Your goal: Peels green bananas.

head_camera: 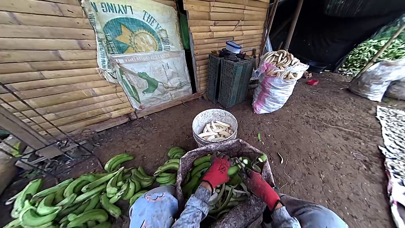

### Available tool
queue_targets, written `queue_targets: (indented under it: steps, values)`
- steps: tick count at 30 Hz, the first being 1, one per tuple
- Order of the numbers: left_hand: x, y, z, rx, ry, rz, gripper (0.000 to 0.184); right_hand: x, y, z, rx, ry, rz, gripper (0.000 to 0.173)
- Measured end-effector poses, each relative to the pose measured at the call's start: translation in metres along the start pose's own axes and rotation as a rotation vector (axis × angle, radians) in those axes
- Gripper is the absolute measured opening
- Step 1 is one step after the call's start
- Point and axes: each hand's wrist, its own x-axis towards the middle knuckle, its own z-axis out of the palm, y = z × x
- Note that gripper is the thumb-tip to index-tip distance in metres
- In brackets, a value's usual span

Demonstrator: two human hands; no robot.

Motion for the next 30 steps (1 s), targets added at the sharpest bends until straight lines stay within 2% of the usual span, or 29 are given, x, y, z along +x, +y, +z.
queue_targets:
  steps: [2,4,8,19,25,30]
  values:
    - [-0.009,-0.006,-0.022,0.020,-0.075,0.012,0.078,-0.001,-0.001,0.004,0.097,-0.012,-0.046,0.046]
    - [-0.005,-0.018,-0.015,-0.015,-0.126,-0.004,0.080,-0.001,-0.001,0.016,0.104,-0.023,-0.039,0.048]
    - [0.015,-0.034,0.024,-0.136,-0.082,-0.035,0.082,0.002,-0.002,0.032,0.076,0.032,0.035,0.047]
    - [0.016,-0.045,0.039,-0.239,-0.032,-0.003,0.083,0.008,0.004,0.033,0.119,-0.003,0.001,0.042]
    - [-0.004,-0.028,0.039,-0.278,0.042,-0.094,0.083,0.013,-0.013,0.048,-0.161,0.063,0.094,0.051]
    - [-0.012,-0.026,0.044,-0.277,0.076,-0.100,0.087,-0.003,-0.023,0.023,-0.098,-0.076,0.065,0.047]
